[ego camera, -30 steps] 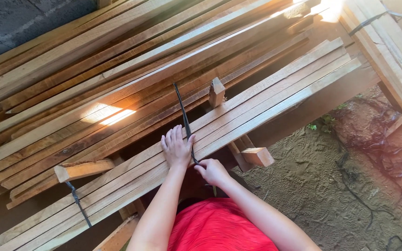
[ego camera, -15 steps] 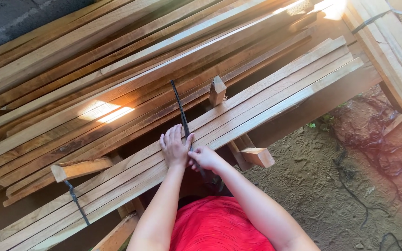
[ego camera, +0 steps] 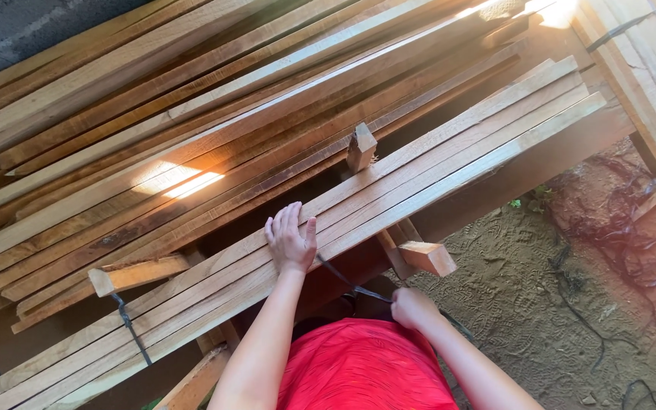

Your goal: Bundling multiple pieces of thin timber together using plastic strapping and a cutting tool.

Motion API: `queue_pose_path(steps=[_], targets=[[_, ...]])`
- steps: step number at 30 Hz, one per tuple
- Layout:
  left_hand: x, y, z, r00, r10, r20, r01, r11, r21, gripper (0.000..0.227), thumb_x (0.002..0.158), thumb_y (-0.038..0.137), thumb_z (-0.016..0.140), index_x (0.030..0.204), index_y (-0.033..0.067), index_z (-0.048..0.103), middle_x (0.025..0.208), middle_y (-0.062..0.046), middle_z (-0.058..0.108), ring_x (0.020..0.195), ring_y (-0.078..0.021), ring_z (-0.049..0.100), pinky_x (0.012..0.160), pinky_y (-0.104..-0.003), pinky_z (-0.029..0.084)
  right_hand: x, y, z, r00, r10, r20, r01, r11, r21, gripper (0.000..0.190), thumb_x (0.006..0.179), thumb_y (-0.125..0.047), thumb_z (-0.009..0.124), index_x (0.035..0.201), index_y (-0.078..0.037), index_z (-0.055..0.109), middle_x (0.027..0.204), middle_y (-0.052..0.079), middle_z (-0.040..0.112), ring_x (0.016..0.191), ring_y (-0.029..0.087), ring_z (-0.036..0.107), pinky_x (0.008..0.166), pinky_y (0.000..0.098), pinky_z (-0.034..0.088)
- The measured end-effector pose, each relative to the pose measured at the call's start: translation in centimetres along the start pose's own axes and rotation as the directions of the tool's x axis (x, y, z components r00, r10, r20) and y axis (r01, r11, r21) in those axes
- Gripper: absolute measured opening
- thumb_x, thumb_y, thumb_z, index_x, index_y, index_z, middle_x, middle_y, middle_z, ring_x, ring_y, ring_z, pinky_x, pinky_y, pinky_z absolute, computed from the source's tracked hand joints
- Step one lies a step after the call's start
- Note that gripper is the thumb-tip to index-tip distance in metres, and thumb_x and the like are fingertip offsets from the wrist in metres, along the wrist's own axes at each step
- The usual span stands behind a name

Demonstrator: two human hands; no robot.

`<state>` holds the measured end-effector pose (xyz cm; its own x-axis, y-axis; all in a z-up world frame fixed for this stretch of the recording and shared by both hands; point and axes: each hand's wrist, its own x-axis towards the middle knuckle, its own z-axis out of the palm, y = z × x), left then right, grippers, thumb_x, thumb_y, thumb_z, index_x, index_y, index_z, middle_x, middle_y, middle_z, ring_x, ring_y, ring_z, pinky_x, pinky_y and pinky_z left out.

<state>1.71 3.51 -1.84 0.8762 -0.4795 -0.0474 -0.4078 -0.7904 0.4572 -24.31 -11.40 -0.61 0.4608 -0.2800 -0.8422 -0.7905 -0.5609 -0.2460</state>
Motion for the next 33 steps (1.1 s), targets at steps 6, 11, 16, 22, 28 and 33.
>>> queue_pose_path(steps=[6,11,16,22,28,33], targets=[[0.1,-0.1,0.3,1.000,-0.015,0.016,0.015,1.000,-0.007,0.065,0.105,0.062,0.029,0.144,0.0173,0.056,0.148,-0.003,0.056,0.145,-0.0217,0.041,0.126,-0.046,0.015,0.4,5.3,1.2,0.979,0.201,0.044,-0.197,0.977,-0.077,0.034,0.087,-0.025,0.062,0.108,-0.004,0.077,0.117,0.023,0.071,0.111,0.039,0.068,0.099,0.0462,0.056],[0.2,-0.2,0.7,1.000,-0.011,0.027,0.010,0.999,0.033,0.064,0.106,0.060,0.028,0.145,0.0165,0.053,0.150,-0.004,0.054,0.145,-0.0222,0.040,0.125,-0.046,0.015,0.3,7.5,2.2,0.979,0.205,0.011,-0.205,0.979,0.007,0.034,0.088,-0.028,0.061,0.108,-0.006,0.077,0.112,0.022,0.075,0.109,0.036,0.071,0.100,0.0441,0.055],[0.2,-0.1,0.4,1.000,0.008,0.027,-0.010,0.998,0.061,0.064,0.106,0.060,0.029,0.145,0.0153,0.053,0.149,-0.004,0.054,0.144,-0.0222,0.041,0.124,-0.046,0.015,2.0,6.7,3.7,0.981,0.026,-0.193,0.002,0.990,0.143,0.031,0.086,-0.027,0.063,0.105,-0.007,0.078,0.101,0.023,0.075,0.098,0.038,0.071,0.093,0.0457,0.055],[0.2,0.5,-0.2,0.999,0.004,0.039,-0.007,0.998,0.064,0.062,0.106,0.058,0.031,0.144,0.0148,0.053,0.147,-0.004,0.055,0.143,-0.0223,0.041,0.124,-0.046,0.016,3.4,2.1,3.2,0.994,0.080,-0.076,-0.046,0.928,0.371,0.027,0.094,-0.026,0.059,0.103,-0.006,0.075,0.079,0.018,0.077,0.060,0.026,0.075,0.071,0.0407,0.060],[3.2,1.7,-3.5,0.985,-0.131,0.111,0.136,0.990,-0.038,0.050,0.106,0.052,0.036,0.127,0.0185,0.066,0.129,-0.002,0.069,0.126,-0.0205,0.058,0.118,-0.043,0.031,5.8,-0.8,4.0,0.998,0.040,-0.057,-0.005,0.854,0.520,0.025,0.095,-0.018,0.055,0.104,-0.001,0.072,0.070,0.014,0.073,0.054,0.023,0.072,0.060,0.0390,0.059],[8.8,-0.7,-3.9,0.767,-0.483,0.423,0.540,0.841,-0.018,0.047,0.098,0.051,0.048,0.123,0.0181,0.071,0.119,-0.007,0.075,0.112,-0.0289,0.068,0.097,-0.043,0.052,7.2,-2.6,4.7,0.998,-0.023,-0.066,0.058,0.810,0.584,0.026,0.095,-0.013,0.053,0.112,0.000,0.069,0.071,0.012,0.073,0.052,0.021,0.071,0.056,0.0363,0.058]])
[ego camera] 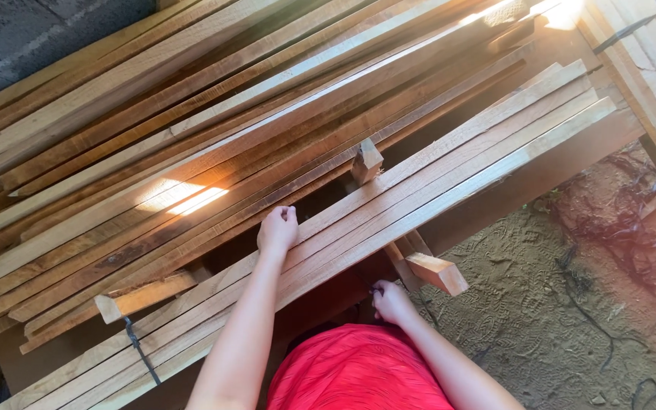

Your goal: Bundling multiple pieces of thin timber together using plastic strapping and a cutting tool.

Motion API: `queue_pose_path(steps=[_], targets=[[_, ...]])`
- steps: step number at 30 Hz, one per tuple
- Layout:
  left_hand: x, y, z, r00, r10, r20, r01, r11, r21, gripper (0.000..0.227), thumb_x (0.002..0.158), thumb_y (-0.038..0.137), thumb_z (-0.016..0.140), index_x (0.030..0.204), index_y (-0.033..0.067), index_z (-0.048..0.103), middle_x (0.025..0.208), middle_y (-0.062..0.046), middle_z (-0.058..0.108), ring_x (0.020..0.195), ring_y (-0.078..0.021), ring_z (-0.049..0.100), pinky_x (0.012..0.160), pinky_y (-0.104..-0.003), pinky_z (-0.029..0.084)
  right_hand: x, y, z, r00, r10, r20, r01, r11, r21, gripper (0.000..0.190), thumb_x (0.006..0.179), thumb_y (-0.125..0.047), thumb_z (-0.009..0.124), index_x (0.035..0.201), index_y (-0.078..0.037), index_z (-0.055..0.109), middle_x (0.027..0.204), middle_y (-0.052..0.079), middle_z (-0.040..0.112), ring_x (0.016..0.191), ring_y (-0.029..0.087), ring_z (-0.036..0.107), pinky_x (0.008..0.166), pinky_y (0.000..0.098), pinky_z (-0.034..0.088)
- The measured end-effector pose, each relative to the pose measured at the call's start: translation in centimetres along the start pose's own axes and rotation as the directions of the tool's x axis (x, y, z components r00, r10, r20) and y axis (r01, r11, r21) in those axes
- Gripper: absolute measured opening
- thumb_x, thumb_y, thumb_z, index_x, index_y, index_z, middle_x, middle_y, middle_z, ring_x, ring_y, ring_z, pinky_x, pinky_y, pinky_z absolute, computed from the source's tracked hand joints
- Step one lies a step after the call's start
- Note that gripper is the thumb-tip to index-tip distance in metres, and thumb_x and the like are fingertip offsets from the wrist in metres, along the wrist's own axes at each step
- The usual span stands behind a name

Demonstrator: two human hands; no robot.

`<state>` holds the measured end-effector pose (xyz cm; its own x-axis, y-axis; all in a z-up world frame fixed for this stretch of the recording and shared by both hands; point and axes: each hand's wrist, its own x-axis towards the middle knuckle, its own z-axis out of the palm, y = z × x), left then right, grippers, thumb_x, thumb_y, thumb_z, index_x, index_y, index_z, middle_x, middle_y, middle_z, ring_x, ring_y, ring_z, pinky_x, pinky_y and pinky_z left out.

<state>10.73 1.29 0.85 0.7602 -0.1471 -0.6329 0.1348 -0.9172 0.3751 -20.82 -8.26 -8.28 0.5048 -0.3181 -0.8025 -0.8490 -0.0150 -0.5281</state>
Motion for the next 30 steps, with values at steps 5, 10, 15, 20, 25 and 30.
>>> queue_pose_path(steps=[5,10,15,20,25,30], targets=[[8.7,-3.5,4.8,0.921,-0.030,0.389,-0.046,0.982,0.185,0.058,0.099,0.054,0.054,0.125,0.0057,0.072,0.129,-0.016,0.071,0.118,-0.0322,0.066,0.103,-0.041,0.049,1.5,-1.0,1.0,0.993,0.115,0.030,-0.117,0.991,0.064,0.037,0.097,-0.012,0.052,0.132,-0.002,0.059,0.080,0.012,0.073,0.056,0.021,0.070,0.053,0.0380,0.057],[11.1,-3.7,5.8,0.779,-0.012,0.627,-0.106,0.983,0.150,0.060,0.099,0.054,0.052,0.137,0.0079,0.064,0.145,-0.011,0.060,0.129,-0.0283,0.058,0.110,-0.041,0.042,2.9,-1.6,1.5,0.985,0.163,0.051,-0.169,0.975,0.142,0.045,0.097,-0.011,0.051,0.141,-0.003,0.053,0.085,0.012,0.073,0.059,0.022,0.070,0.053,0.0383,0.057],[10.8,-2.7,5.9,0.731,0.117,0.672,-0.179,0.984,0.024,0.052,0.097,0.052,0.057,0.132,0.0155,0.068,0.135,-0.008,0.070,0.122,-0.0240,0.063,0.108,-0.037,0.045,4.0,-0.8,2.3,0.997,0.067,0.035,-0.067,0.998,0.004,0.044,0.095,-0.012,0.052,0.138,-0.003,0.059,0.087,0.014,0.077,0.060,0.020,0.073,0.066,0.0363,0.060],[9.9,-1.4,5.1,0.760,0.281,0.586,-0.284,0.955,-0.089,0.042,0.099,0.046,0.055,0.125,0.0182,0.074,0.122,-0.008,0.074,0.112,-0.0218,0.067,0.101,-0.036,0.049,5.4,1.9,3.3,0.995,-0.065,-0.073,0.052,0.986,-0.161,0.043,0.093,-0.020,0.062,0.131,-0.002,0.064,0.105,0.024,0.074,0.090,0.036,0.072,0.085,0.0435,0.057],[5.9,3.4,1.1,0.805,0.534,0.261,-0.488,0.844,-0.221,0.036,0.104,0.038,0.053,0.116,0.0128,0.076,0.108,-0.007,0.078,0.098,-0.0208,0.073,0.089,-0.035,0.054,1.1,-3.9,0.3,0.983,-0.158,-0.094,0.126,0.950,-0.284,0.046,0.092,-0.028,0.064,0.129,0.000,0.064,0.121,0.027,0.066,0.114,0.043,0.064,0.100,0.0450,0.051],[1.8,8.1,-3.3,0.826,0.533,-0.185,-0.554,0.706,-0.441,0.029,0.108,0.028,0.052,0.114,0.0103,0.075,0.097,-0.003,0.080,0.082,-0.0146,0.071,0.071,-0.027,0.056,-0.5,-5.7,-0.8,0.962,-0.214,-0.171,0.154,0.939,-0.309,0.040,0.096,-0.034,0.061,0.119,-0.003,0.069,0.110,0.026,0.070,0.105,0.043,0.067,0.092,0.0476,0.054]])
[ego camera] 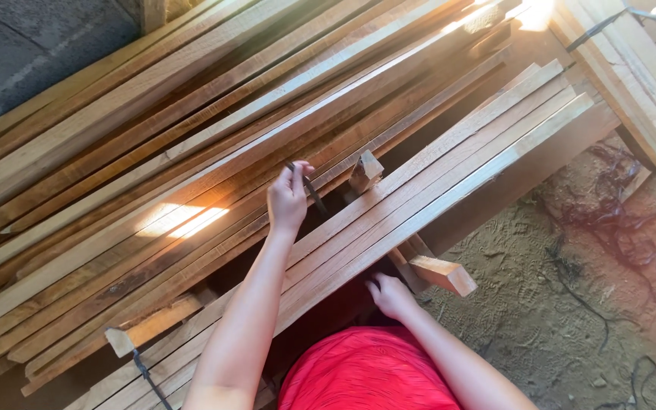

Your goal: Bundling multiple pieces of thin timber together using plastic strapping and a cutting tool.

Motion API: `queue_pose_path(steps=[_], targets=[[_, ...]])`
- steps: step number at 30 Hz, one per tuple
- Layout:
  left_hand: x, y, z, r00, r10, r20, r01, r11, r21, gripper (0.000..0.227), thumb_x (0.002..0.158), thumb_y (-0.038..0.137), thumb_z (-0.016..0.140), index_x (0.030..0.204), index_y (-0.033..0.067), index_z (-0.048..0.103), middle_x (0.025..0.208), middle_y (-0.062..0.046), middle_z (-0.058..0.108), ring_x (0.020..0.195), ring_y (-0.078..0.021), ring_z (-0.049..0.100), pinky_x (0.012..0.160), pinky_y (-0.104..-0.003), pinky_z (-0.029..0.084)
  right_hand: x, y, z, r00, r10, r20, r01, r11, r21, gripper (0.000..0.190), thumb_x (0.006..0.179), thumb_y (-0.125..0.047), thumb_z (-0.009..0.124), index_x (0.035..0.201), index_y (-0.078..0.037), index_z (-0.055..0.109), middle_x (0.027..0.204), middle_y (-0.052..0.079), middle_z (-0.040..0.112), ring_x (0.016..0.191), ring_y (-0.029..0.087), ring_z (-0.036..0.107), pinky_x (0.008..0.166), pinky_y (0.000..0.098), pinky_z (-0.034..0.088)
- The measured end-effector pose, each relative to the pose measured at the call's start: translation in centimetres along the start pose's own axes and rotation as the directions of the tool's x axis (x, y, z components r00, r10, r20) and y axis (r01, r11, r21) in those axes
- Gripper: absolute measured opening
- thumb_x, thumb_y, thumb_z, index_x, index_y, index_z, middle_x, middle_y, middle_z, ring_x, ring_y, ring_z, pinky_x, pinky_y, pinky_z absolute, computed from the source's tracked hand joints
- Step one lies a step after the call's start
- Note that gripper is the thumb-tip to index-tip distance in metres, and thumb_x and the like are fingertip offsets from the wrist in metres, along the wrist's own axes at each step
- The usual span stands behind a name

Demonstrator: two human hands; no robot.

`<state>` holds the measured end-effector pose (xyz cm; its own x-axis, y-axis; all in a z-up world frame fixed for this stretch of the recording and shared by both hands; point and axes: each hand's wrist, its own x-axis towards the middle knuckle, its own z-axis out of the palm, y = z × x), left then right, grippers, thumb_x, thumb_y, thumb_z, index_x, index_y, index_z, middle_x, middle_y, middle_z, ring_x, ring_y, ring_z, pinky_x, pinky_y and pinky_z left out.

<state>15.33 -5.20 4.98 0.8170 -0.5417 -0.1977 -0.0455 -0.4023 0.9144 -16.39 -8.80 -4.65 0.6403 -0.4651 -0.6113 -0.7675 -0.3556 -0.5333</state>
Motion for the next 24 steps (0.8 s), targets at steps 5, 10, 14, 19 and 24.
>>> queue_pose_path(steps=[5,10,14,19,24], targets=[[-1.4,2.8,-0.8,0.997,0.076,-0.024,-0.077,0.996,-0.039,0.029,0.109,0.026,0.052,0.114,0.0091,0.075,0.099,-0.001,0.080,0.083,-0.0108,0.071,0.073,-0.026,0.057,-2.4,-2.6,-1.9,0.997,-0.055,0.045,0.056,0.998,-0.026,0.034,0.097,-0.033,0.059,0.114,-0.005,0.070,0.105,0.025,0.071,0.100,0.044,0.067,0.088,0.0494,0.054],[-4.2,3.3,-0.8,0.985,0.162,0.059,-0.152,0.976,-0.155,0.030,0.107,0.025,0.055,0.118,0.0049,0.074,0.100,-0.005,0.080,0.091,-0.0113,0.072,0.084,-0.028,0.058,-6.0,-6.8,-7.3,0.991,-0.038,0.125,0.050,0.994,-0.095,0.034,0.099,-0.036,0.059,0.098,-0.004,0.071,0.092,0.022,0.073,0.089,0.040,0.069,0.080,0.0483,0.054],[-5.5,3.2,-1.3,0.985,0.156,0.075,-0.143,0.976,-0.162,0.030,0.107,0.025,0.054,0.117,0.0042,0.073,0.103,-0.005,0.080,0.094,-0.0123,0.072,0.088,-0.029,0.058,-6.0,-7.9,-9.3,0.974,-0.210,0.084,0.194,0.967,0.168,0.033,0.097,-0.032,0.061,0.087,-0.001,0.069,0.089,0.018,0.072,0.082,0.027,0.070,0.078,0.0370,0.054],[-6.2,3.2,-1.4,0.983,0.172,0.061,-0.162,0.976,-0.144,0.030,0.107,0.025,0.054,0.116,0.0038,0.073,0.103,-0.006,0.080,0.095,-0.0132,0.073,0.089,-0.030,0.058,-3.4,-10.7,-10.5,0.867,-0.494,-0.067,0.481,0.793,0.373,0.033,0.098,-0.024,0.062,0.077,0.000,0.070,0.137,0.008,0.063,0.108,0.021,0.066,0.084,0.0342,0.053],[-6.3,1.7,-0.8,0.985,0.166,0.054,-0.155,0.973,-0.169,0.030,0.108,0.024,0.054,0.115,0.0022,0.072,0.102,-0.007,0.080,0.095,-0.0148,0.072,0.089,-0.030,0.056,-1.6,-13.5,-10.5,0.912,-0.401,-0.086,0.242,0.358,0.902,0.039,0.103,-0.027,0.044,0.116,-0.001,0.071,0.113,0.005,0.076,0.111,0.012,0.069,0.103,0.0258,0.050]])
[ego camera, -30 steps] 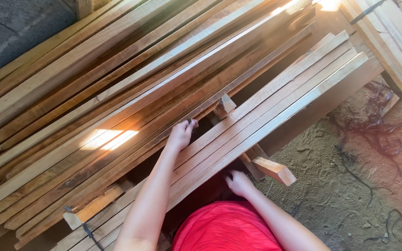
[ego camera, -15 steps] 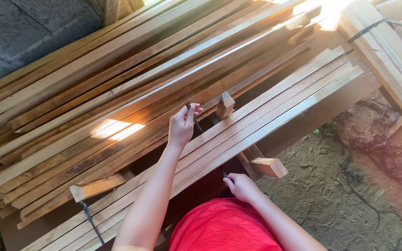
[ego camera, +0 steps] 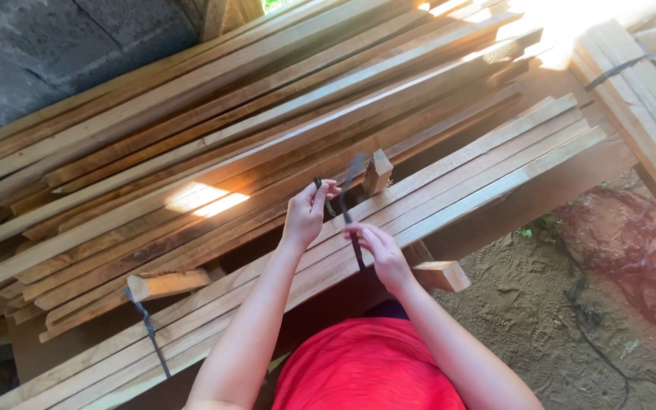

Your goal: Bundling multiple pieces of thin timber together using plastic strapping and a cutting tool.

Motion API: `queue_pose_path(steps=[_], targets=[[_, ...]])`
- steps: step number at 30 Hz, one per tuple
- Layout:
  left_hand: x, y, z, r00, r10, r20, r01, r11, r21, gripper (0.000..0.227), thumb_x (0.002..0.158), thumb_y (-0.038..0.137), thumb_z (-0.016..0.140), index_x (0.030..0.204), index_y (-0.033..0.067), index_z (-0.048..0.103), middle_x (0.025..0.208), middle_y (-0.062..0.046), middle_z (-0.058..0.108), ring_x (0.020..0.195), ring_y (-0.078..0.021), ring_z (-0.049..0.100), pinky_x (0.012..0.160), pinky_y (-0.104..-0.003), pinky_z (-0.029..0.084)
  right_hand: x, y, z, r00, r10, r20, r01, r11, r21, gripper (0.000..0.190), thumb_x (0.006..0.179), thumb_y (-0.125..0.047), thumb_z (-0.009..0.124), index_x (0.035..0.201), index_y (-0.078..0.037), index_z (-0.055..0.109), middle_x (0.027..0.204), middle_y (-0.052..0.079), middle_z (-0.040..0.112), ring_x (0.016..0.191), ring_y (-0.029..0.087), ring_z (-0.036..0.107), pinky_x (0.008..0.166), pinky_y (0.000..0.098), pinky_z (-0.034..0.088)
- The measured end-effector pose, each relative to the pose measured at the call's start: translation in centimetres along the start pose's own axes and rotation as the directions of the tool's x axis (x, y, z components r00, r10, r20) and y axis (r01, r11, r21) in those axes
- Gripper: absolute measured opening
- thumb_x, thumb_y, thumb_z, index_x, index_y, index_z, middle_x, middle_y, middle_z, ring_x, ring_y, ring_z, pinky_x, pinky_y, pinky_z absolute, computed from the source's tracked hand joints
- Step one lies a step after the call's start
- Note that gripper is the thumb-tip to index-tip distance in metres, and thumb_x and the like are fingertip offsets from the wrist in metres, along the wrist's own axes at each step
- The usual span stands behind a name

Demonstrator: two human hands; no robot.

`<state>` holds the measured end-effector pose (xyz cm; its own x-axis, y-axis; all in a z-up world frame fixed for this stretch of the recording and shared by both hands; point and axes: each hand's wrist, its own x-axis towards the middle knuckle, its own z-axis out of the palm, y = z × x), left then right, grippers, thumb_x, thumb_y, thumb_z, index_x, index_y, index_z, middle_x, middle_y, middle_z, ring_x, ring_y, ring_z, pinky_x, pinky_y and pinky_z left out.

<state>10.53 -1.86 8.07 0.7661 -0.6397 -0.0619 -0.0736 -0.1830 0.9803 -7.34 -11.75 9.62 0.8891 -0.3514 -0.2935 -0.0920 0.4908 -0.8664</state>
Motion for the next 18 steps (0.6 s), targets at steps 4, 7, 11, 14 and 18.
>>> queue_pose_path(steps=[4,7,11,14,18], targets=[[-0.1,1.1,0.7,1.000,0.012,-0.006,-0.012,1.000,-0.025,0.029,0.108,0.023,0.053,0.115,0.0016,0.071,0.102,-0.007,0.079,0.096,-0.0143,0.073,0.089,-0.030,0.057,1.5,2.1,0.2,0.976,-0.196,-0.091,0.166,0.950,-0.265,0.022,0.105,-0.011,0.059,0.118,0.004,0.067,0.104,0.008,0.072,0.100,0.012,0.068,0.092,0.0273,0.054],[0.7,1.7,0.6,0.999,0.026,-0.029,-0.027,0.999,-0.020,0.029,0.107,0.022,0.053,0.115,0.0015,0.072,0.103,-0.007,0.079,0.096,-0.0137,0.073,0.089,-0.030,0.057,2.5,0.1,1.5,0.952,-0.248,-0.180,0.224,0.964,-0.142,0.018,0.102,-0.003,0.065,0.118,0.004,0.059,0.097,0.009,0.070,0.086,0.013,0.070,0.079,0.0262,0.056],[0.6,2.3,0.1,0.995,0.040,-0.086,-0.043,0.999,-0.027,0.028,0.107,0.021,0.054,0.115,0.0007,0.072,0.102,-0.009,0.080,0.095,-0.0128,0.073,0.088,-0.029,0.057,1.1,-0.3,1.7,0.938,-0.291,-0.186,0.210,0.908,-0.363,0.029,0.098,-0.006,0.061,0.127,0.000,0.062,0.091,0.004,0.069,0.081,0.009,0.069,0.075,0.0226,0.056],[0.9,4.7,0.2,0.997,0.043,-0.063,-0.045,0.999,-0.023,0.028,0.106,0.021,0.056,0.114,0.0010,0.074,0.102,-0.008,0.081,0.092,-0.0116,0.073,0.085,-0.027,0.057,0.3,0.7,0.7,0.937,-0.286,-0.199,0.188,0.896,-0.402,0.021,0.101,-0.008,0.061,0.117,0.003,0.069,0.087,0.003,0.069,0.079,0.008,0.067,0.074,0.0222,0.055],[1.1,4.9,0.3,0.998,0.032,0.062,-0.031,0.999,-0.010,0.027,0.103,0.022,0.060,0.114,0.0022,0.075,0.101,-0.007,0.081,0.091,-0.0080,0.072,0.081,-0.025,0.056,0.1,0.2,1.2,0.915,-0.314,-0.255,0.177,0.878,-0.444,0.015,0.102,-0.010,0.064,0.108,0.003,0.071,0.079,0.003,0.067,0.072,0.008,0.064,0.067,0.0223,0.052]])
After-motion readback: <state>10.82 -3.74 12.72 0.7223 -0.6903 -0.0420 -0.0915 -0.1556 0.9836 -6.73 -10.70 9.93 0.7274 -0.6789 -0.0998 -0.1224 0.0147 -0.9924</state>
